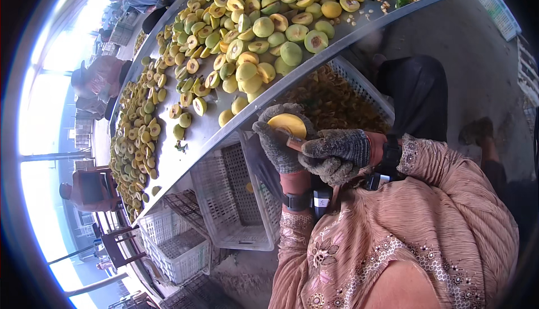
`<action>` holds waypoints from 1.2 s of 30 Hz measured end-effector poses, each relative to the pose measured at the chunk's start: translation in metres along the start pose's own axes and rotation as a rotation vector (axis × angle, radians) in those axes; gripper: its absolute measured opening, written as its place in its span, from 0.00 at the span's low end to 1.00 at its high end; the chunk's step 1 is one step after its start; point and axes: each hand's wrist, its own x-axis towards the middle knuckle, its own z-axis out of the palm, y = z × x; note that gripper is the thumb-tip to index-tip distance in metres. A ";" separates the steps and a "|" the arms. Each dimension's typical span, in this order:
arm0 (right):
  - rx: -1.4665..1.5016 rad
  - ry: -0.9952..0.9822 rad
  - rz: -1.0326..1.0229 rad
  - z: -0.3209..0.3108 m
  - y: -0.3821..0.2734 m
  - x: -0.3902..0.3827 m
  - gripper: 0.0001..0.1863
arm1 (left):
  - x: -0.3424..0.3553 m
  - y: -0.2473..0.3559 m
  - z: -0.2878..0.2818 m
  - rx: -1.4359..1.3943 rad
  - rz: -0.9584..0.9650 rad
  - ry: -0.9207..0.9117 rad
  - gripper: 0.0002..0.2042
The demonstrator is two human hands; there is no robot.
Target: The person moves a crate of yellow fruit, then sits at a metal table and uses a small knife to peel the skin off each fruit one by one. The peeled skins are dropped into a crate below the table while the peeled fruit is placed on the table surface.
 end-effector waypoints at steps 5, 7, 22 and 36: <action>-0.013 0.008 -0.053 -0.015 0.002 -0.006 0.15 | 0.005 -0.003 -0.001 0.092 0.033 0.134 0.29; -0.189 0.160 -0.108 -0.027 -0.004 -0.013 0.15 | 0.009 0.002 -0.008 0.085 0.070 0.164 0.29; -1.978 0.891 0.020 -0.064 -0.024 0.001 0.15 | 0.010 0.035 -0.063 1.161 0.282 0.416 0.18; -1.545 0.786 0.161 -0.111 -0.006 -0.009 0.32 | 0.173 0.095 -0.155 1.998 -0.600 0.002 0.28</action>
